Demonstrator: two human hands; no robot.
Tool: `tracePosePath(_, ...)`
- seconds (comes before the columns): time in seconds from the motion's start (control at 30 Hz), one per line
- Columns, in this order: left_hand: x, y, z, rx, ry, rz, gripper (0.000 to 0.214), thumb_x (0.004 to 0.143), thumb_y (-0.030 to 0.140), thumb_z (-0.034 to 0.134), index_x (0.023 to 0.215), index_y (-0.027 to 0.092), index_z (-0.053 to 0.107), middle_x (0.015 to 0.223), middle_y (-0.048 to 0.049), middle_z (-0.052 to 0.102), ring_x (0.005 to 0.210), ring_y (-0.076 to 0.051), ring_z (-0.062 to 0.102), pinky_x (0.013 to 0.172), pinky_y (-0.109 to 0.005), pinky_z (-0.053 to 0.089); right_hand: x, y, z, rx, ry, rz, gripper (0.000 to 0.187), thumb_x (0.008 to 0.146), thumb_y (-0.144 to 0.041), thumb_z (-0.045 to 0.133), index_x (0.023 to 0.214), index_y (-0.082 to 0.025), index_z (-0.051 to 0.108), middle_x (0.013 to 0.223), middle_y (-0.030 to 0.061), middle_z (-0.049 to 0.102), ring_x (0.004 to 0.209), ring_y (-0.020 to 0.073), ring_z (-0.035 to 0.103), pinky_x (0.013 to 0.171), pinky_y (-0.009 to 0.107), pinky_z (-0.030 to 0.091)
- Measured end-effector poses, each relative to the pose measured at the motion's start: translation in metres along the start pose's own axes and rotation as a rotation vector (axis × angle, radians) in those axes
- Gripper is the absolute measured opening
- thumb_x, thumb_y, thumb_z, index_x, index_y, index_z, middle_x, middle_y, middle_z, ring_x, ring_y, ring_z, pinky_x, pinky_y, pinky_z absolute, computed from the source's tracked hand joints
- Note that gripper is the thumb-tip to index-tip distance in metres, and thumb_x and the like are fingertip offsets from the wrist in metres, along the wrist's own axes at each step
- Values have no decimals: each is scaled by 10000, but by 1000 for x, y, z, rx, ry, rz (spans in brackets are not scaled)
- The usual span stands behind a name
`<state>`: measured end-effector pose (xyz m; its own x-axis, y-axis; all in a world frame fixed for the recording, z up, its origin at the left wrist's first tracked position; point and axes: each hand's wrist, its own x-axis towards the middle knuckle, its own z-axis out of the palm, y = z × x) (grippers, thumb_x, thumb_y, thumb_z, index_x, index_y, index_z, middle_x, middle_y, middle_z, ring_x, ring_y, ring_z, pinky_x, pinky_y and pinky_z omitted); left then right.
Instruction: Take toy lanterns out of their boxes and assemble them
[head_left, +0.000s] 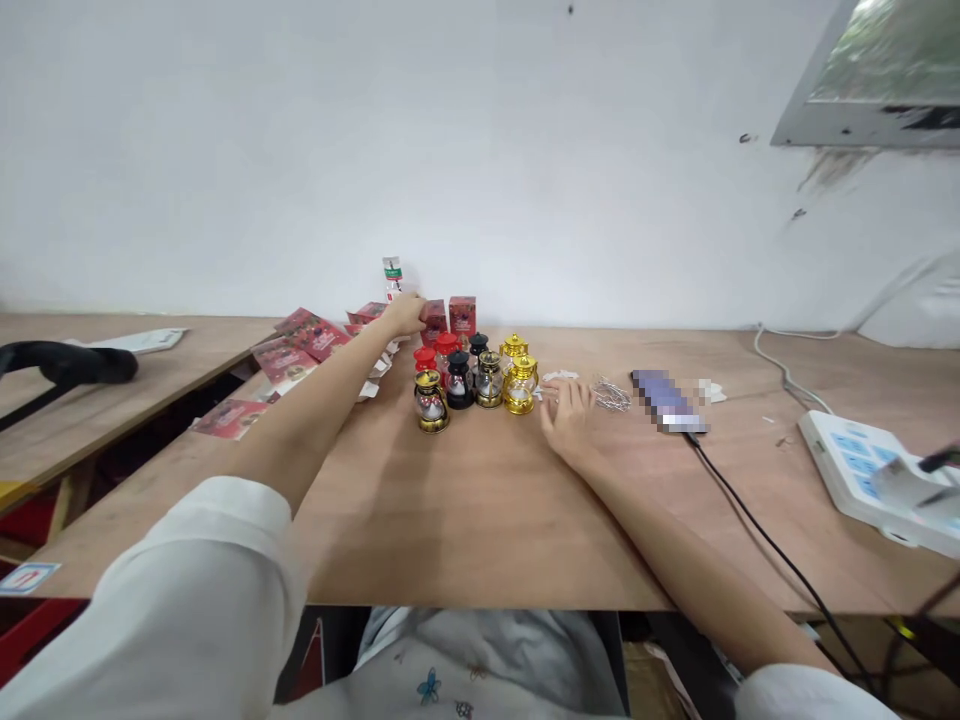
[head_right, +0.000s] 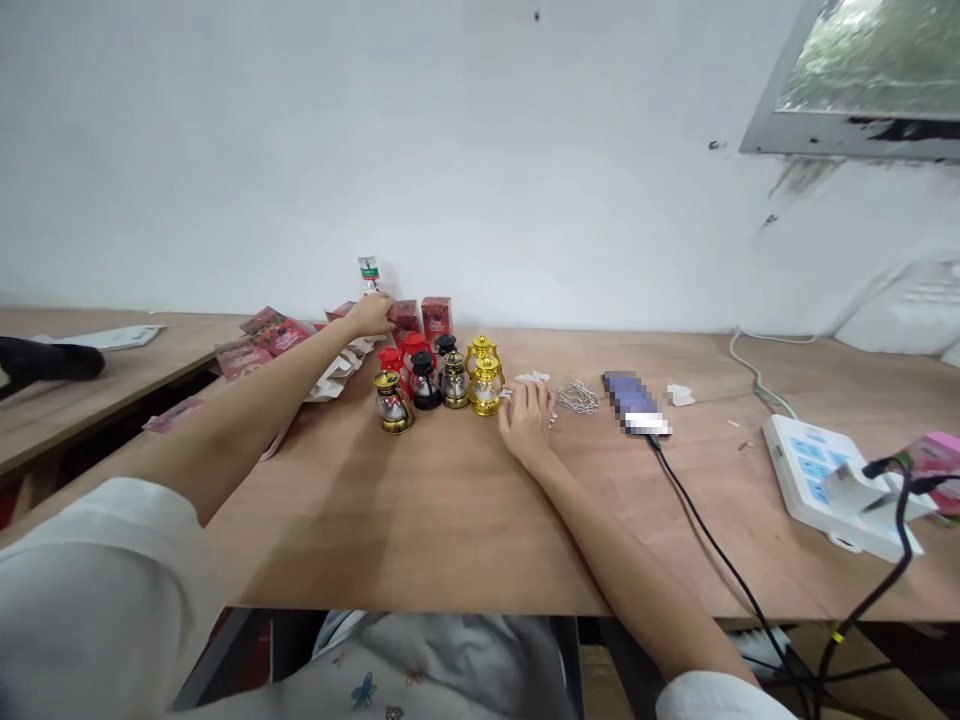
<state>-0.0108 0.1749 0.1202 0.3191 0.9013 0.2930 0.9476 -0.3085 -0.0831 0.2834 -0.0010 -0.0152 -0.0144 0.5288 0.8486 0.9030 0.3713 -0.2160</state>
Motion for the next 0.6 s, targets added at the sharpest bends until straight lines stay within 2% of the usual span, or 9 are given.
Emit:
tracePosePath(0.07, -3, -3, -1, 16, -4, -55, 482, 670, 291, 640, 1103, 93, 564, 1075, -167, 631, 996, -286, 578, 836, -348, 421, 0, -1, -1, 4, 5, -6, 168, 830, -170, 454, 957, -157, 564, 957, 96, 620, 964, 243, 482, 857, 381, 327)
tracePosePath(0.17, -7, -3, -5, 35, 33, -98, 637, 715, 429, 608, 1231, 79, 474, 1151, -198, 598, 1068, -321, 544, 892, -420, 399, 1, -3, -3, 15, -9, -1, 171, 831, -166, 447, 950, -159, 570, 966, 98, 617, 957, 240, 476, 863, 382, 328)
tracePosePath(0.3, -7, 7, -13, 43, 70, -104, 501, 733, 512, 573, 1061, 135, 604, 1186, -189, 573, 1169, -366, 470, 962, -514, 333, 1, -5, -4, 32, -34, 17, 180, 835, -171, 440, 951, -162, 577, 970, 104, 614, 968, 245, 471, 874, 397, 324)
tracePosePath(0.4, -6, 16, -16, -4, 41, -163, 468, 691, 480, 628, 989, 118, 624, 1094, -197, 615, 1080, -357, 541, 890, -463, 407, 1, -6, -4, 32, -27, 9, 180, 834, -172, 437, 947, -160, 577, 967, 107, 618, 961, 248, 479, 870, 399, 327)
tracePosePath(0.5, -8, 23, -16, -32, 28, -203, 551, 659, 428, 660, 1080, 86, 562, 1000, -205, 643, 956, -341, 604, 764, -400, 463, 1, -8, -5, 27, -6, -2, 179, 830, -166, 440, 949, -158, 574, 956, 104, 621, 950, 247, 487, 862, 393, 335)
tracePosePath(0.6, -13, 27, -20, -28, 71, -194, 700, 621, 381, 687, 1194, 59, 444, 1023, -231, 629, 963, -360, 604, 751, -392, 465, 1, -9, -5, 40, 38, -27, 181, 829, -155, 441, 963, -157, 563, 966, 99, 620, 957, 240, 492, 872, 392, 339)
